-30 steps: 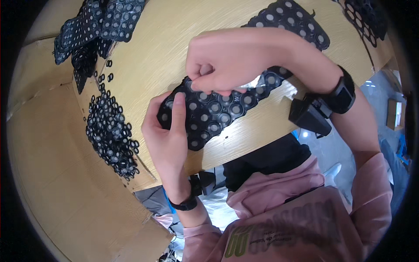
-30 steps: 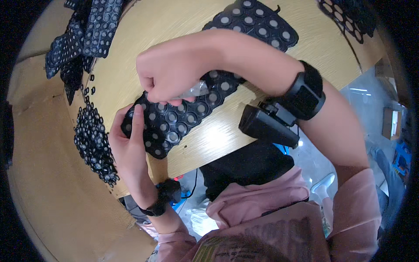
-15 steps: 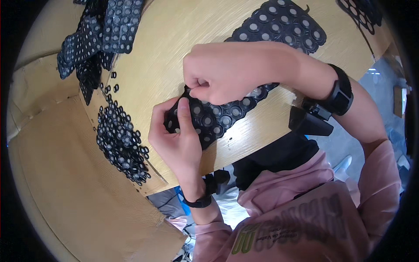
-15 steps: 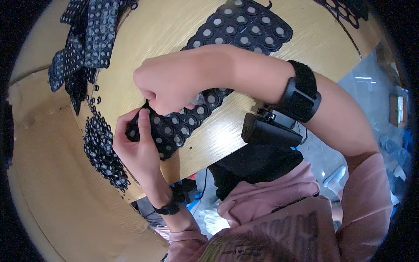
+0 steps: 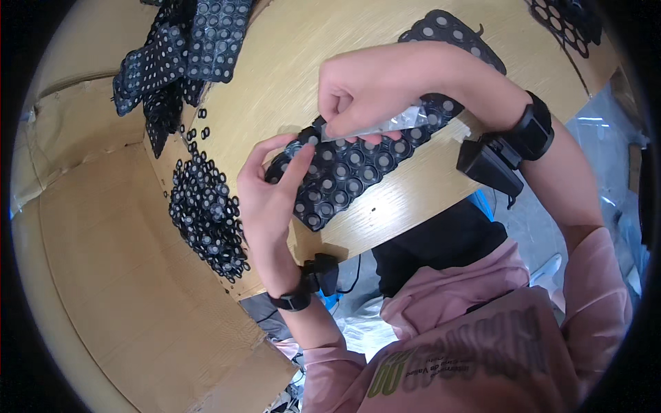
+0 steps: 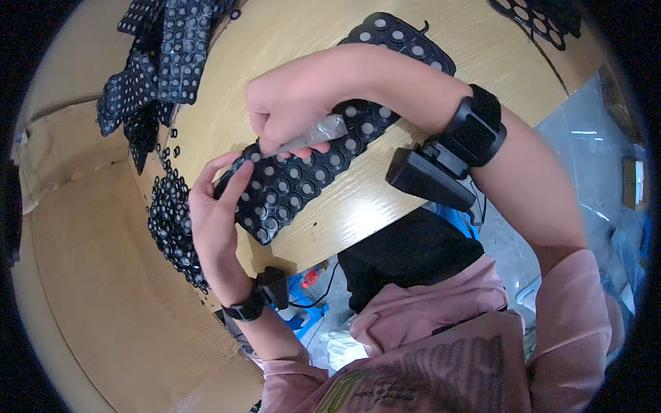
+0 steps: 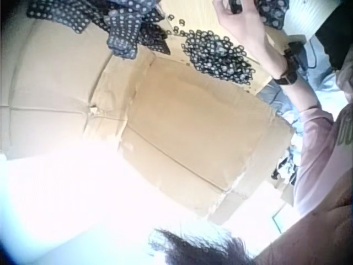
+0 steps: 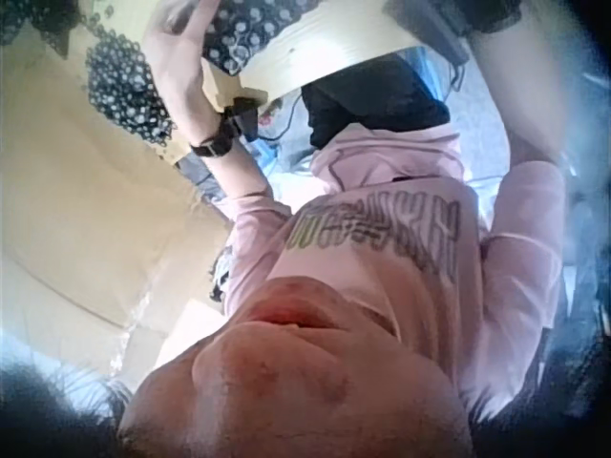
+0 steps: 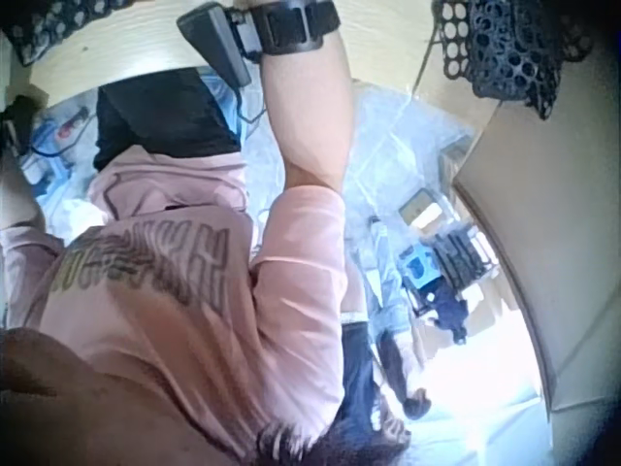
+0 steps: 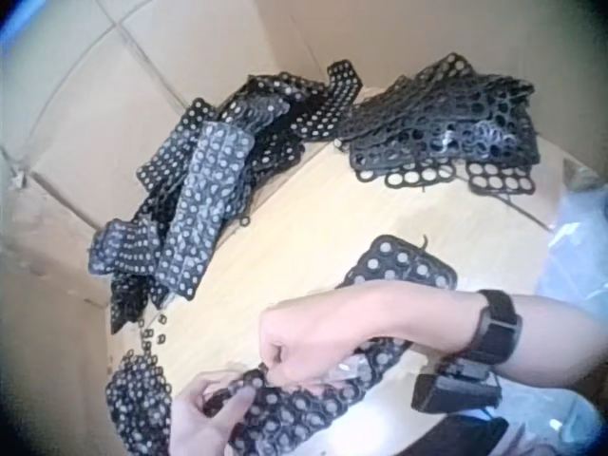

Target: Cutting and assembling plastic battery holder components.

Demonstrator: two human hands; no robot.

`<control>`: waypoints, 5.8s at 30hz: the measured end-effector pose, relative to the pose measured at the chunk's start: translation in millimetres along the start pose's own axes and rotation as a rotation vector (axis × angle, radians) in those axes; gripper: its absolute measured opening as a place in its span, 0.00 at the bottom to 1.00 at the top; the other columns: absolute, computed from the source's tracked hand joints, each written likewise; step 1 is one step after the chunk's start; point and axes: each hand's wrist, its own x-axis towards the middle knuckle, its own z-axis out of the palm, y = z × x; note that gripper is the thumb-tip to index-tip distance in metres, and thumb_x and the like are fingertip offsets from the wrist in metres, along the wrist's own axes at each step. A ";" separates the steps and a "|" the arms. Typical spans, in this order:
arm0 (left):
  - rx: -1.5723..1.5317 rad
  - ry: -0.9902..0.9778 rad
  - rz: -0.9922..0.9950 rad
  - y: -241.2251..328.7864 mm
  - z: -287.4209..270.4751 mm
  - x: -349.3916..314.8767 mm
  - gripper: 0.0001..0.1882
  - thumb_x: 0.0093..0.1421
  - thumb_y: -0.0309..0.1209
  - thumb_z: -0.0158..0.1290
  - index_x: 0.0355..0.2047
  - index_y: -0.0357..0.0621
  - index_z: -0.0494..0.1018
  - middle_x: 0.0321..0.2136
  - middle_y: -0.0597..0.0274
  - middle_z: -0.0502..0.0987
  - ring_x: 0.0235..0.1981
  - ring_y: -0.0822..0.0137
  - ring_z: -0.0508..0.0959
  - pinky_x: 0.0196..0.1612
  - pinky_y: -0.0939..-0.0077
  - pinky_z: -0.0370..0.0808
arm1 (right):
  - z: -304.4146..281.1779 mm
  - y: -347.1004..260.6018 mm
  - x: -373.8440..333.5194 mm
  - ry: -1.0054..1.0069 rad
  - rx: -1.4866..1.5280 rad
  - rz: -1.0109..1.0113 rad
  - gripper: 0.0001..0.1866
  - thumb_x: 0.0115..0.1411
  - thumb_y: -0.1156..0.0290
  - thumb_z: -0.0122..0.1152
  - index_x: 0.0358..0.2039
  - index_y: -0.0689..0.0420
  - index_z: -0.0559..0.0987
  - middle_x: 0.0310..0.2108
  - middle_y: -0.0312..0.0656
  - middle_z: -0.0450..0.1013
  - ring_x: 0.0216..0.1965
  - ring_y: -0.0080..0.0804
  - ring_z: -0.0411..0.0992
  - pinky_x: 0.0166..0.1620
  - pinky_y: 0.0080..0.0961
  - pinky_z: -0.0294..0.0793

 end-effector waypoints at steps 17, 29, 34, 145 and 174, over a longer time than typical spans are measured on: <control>-0.039 0.027 0.072 -20.4 1.7 6.8 0.11 0.57 0.24 0.60 0.41 0.35 0.76 0.30 0.66 0.79 0.29 0.80 0.75 0.33 0.88 0.70 | 0.9 7.0 3.9 0.039 -0.091 -0.070 0.13 0.56 0.73 0.50 0.22 0.69 0.77 0.16 0.44 0.74 0.14 0.27 0.72 0.19 0.24 0.70; 0.037 0.058 0.132 -20.4 6.7 6.0 0.08 0.57 0.23 0.60 0.37 0.36 0.76 0.28 0.68 0.76 0.29 0.81 0.72 0.33 0.89 0.68 | 7.6 1.4 1.1 0.116 -0.116 -0.050 0.13 0.54 0.76 0.49 0.17 0.68 0.75 0.14 0.46 0.73 0.12 0.29 0.71 0.17 0.25 0.69; 0.017 0.048 0.131 -14.4 10.7 4.6 0.08 0.57 0.22 0.60 0.36 0.35 0.76 0.28 0.68 0.76 0.30 0.81 0.72 0.34 0.88 0.68 | 11.8 10.4 6.1 0.135 -0.178 -0.069 0.10 0.48 0.78 0.49 0.16 0.69 0.75 0.15 0.47 0.73 0.13 0.32 0.72 0.17 0.28 0.71; -0.025 -0.192 0.101 -6.3 23.2 21.9 0.06 0.61 0.20 0.54 0.38 0.33 0.71 0.31 0.57 0.81 0.30 0.81 0.75 0.32 0.89 0.69 | -26.3 10.7 -9.4 -0.014 -0.077 0.030 0.14 0.59 0.69 0.55 0.20 0.65 0.76 0.15 0.41 0.73 0.15 0.25 0.71 0.18 0.22 0.70; 0.167 -0.200 0.120 12.4 30.8 25.7 0.13 0.58 0.26 0.59 0.40 0.29 0.74 0.26 0.64 0.80 0.24 0.82 0.73 0.25 0.88 0.67 | -36.8 13.5 -16.5 -0.008 -0.002 0.061 0.14 0.57 0.70 0.55 0.19 0.65 0.76 0.14 0.40 0.72 0.12 0.23 0.69 0.17 0.19 0.67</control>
